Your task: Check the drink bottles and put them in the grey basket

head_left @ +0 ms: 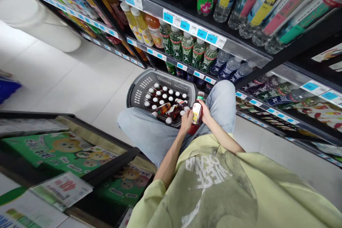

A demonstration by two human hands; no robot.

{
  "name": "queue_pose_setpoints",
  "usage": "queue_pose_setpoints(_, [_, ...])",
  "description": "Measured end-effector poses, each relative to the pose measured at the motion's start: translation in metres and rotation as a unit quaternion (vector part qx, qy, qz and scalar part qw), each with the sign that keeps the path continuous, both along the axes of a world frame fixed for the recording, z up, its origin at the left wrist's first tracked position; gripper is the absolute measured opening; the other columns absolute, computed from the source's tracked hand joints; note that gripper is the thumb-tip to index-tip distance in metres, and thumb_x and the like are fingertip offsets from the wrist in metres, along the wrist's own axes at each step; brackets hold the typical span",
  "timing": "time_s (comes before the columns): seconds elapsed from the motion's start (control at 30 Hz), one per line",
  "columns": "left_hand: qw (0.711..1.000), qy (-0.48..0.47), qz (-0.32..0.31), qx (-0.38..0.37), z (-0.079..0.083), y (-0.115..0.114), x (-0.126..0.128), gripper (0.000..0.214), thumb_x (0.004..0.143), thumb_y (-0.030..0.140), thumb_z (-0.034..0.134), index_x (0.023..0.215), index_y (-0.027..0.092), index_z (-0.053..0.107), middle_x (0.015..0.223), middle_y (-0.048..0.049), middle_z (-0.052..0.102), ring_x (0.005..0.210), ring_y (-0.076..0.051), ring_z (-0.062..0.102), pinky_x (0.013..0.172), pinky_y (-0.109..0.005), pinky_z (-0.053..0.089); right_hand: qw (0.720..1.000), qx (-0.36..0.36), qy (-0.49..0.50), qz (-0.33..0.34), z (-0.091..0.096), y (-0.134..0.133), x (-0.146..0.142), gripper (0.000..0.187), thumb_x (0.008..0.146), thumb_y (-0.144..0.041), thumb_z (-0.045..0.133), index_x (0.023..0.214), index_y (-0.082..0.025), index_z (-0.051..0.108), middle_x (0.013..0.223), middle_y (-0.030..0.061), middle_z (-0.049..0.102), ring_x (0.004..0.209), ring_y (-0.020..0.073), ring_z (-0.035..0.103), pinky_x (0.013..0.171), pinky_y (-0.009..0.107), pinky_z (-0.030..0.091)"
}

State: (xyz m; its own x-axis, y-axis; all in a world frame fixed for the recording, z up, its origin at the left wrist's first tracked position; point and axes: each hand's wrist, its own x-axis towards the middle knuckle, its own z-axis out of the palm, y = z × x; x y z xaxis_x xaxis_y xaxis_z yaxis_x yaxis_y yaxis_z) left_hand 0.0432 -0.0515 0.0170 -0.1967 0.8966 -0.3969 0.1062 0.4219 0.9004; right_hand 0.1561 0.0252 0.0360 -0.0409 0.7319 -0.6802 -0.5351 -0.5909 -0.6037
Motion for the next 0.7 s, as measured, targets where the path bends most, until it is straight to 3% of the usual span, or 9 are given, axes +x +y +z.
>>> queue_pose_setpoints(0.1, [0.999,-0.010,-0.031,0.000,0.001,-0.002,0.002,0.042,0.100,0.051,0.069,0.120,0.014,0.071,0.110,-0.0157,0.079,0.105,-0.033,0.074,0.101,-0.046,0.056,0.999,0.011,-0.042,-0.030,0.001,-0.001,-0.003,0.024,0.080,-0.029,0.090,0.090,-0.022,0.070,0.074,-0.0066,0.076,0.063,0.0123,0.070,0.063,0.022,0.056])
queue_pose_setpoints(0.33, [0.999,0.009,-0.035,-0.005,0.008,0.002,0.006,0.059,0.073,0.041,0.098,0.117,0.016,0.068,0.116,-0.0156,0.078,0.108,-0.036,0.074,0.105,-0.049,0.058,0.998,0.012,-0.057,-0.024,0.002,-0.002,-0.003,0.020,0.080,-0.029,0.086,0.092,-0.023,0.071,0.074,-0.0078,0.075,0.064,0.0121,0.069,0.064,0.022,0.056])
queue_pose_setpoints(0.57, [1.000,0.004,-0.017,-0.015,0.007,0.002,0.004,0.057,0.073,0.042,0.096,0.117,0.017,0.070,0.111,-0.0137,0.079,0.105,-0.034,0.075,0.104,-0.048,0.059,0.999,-0.024,-0.014,-0.018,0.007,0.000,-0.001,0.022,0.090,-0.042,0.080,0.088,-0.023,0.070,0.074,-0.0041,0.077,0.063,0.0150,0.071,0.064,0.026,0.061])
queue_pose_setpoints(0.7, [0.992,-0.127,0.003,-0.005,0.000,0.000,0.004,0.061,0.074,0.052,0.090,0.120,0.016,0.071,0.114,-0.0123,0.078,0.110,-0.032,0.074,0.105,-0.046,0.058,0.998,-0.039,0.032,0.022,0.017,-0.001,-0.002,0.029,0.096,-0.050,0.075,0.086,-0.023,0.070,0.071,0.0016,0.078,0.064,0.0202,0.074,0.061,0.030,0.064])
